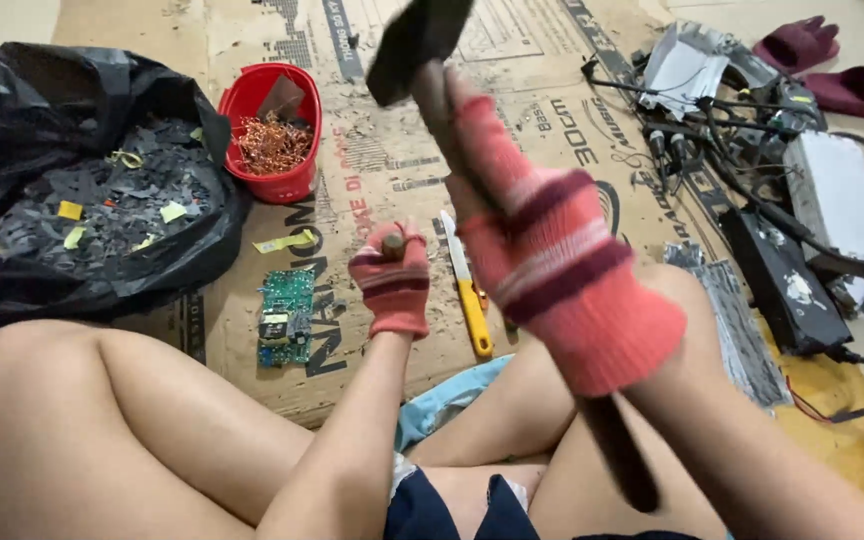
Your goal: The person sits on a cardboard sheet and uses a hammer to strike a small electronic component held in their left hand. They repeatedly hit the component to break it apart, then use their hands to separate the pieces and remove copper wire, placing the wire into a red container.
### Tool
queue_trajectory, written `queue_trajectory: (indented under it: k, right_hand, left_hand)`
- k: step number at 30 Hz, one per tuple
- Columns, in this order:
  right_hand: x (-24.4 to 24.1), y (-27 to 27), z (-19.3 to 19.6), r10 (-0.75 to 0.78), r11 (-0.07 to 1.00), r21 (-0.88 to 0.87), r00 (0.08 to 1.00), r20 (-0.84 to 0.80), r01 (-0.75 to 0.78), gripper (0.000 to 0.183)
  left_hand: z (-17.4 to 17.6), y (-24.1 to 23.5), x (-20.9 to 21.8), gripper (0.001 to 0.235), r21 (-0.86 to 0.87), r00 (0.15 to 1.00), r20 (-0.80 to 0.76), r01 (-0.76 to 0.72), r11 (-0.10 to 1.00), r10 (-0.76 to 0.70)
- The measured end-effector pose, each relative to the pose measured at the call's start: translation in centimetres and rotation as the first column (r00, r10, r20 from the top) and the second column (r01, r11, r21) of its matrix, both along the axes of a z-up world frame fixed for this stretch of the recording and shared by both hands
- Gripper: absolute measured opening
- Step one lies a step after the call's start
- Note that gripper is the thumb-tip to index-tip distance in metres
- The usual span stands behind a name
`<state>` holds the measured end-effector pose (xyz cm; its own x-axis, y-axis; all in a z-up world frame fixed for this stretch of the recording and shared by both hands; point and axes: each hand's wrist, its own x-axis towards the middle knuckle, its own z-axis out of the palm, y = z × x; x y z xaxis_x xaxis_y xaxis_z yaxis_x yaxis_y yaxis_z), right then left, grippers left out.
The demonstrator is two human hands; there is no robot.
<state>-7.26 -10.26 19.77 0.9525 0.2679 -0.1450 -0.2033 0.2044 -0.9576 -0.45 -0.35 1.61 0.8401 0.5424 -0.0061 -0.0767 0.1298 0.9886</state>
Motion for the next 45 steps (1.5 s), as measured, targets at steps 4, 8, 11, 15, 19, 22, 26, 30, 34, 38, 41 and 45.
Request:
queue_trajectory:
  k: [4,8,11,15,19,22,26,30,34,38,41,45]
  right_hand:
    - [1.0,-1.7,-6.5,0.480,0.347,-0.724,0.550,0.684,0.596,0.061]
    - [-0.5,1.8,3.6,-0.236,0.970,-0.047,0.969,0.067,0.240,0.042]
    - [-1.5,0.2,-1.9,0.419,0.497,-0.607,0.441,0.794,0.620,0.078]
    - [-2.3,-1.4,-4.8,0.397,0.537,-0.737,0.647,0.651,0.411,0.075]
    - [-2.6,-0.9,-0.3,0.095,0.667,-0.679,0.869,0.486,0.307,0.067]
    - [-1.8,-2.3,-2.2,-0.107,0.439,-0.883,0.985,0.134,0.168,0.070]
    - [-0.2,-2.9,-6.0,-0.076,0.248,-0.968,0.996,-0.047,-0.027,0.065]
    - [0.9,-2.9,-7.9,-0.054,0.212,-0.976,0.996,-0.064,-0.051,0.059]
    - [1.1,-1.4,-6.8,-0.105,0.314,-0.944,0.985,-0.135,-0.096,0.028]
    - [2.1,1.5,-3.2,0.279,0.083,-0.997,0.960,0.028,0.005,0.036]
    - [-0.3,5.4,-0.8,0.169,0.428,-0.899,0.985,-0.025,-0.096,0.048]
    - [-0.3,8.6,-3.1,0.153,0.508,-0.845,0.983,-0.104,-0.168,0.047]
  left_hand:
    - [-0.9,-0.2,1.0,0.026,0.029,0.999,-0.009,0.043,0.999,-0.043]
    - [0.3,-0.1,0.0,0.027,0.045,1.000,0.004,-0.003,0.999,0.003]
    - [-0.9,-0.3,0.6,0.033,0.074,0.999,0.011,-0.033,0.997,0.033]
    - [-3.2,0.2,1.6,0.011,0.089,0.976,-0.214,-0.017,0.996,0.036]
    - [-1.6,3.1,2.4,0.024,0.035,0.987,-0.026,-0.156,0.987,0.157]
    - [-4.8,7.7,5.3,0.034,-0.236,0.973,-0.009,-0.227,0.945,0.231]
    - [0.2,11.3,3.2,0.059,-0.695,0.994,-0.106,-0.101,0.712,0.037]
    - [-1.7,13.2,2.5,0.048,-0.649,0.871,0.462,0.459,0.606,-0.165]
    - [-1.1,13.1,2.7,0.054,-0.772,0.959,0.284,0.224,0.595,0.008]
    - [-3.1,14.0,3.0,0.055,-0.686,0.846,0.526,0.481,0.545,-0.085]
    - [-1.6,13.5,1.9,0.054,-0.763,0.913,0.409,0.351,0.543,-0.014]
    - [5.3,11.6,-1.0,0.068,-0.803,0.983,0.049,-0.065,0.593,0.174]
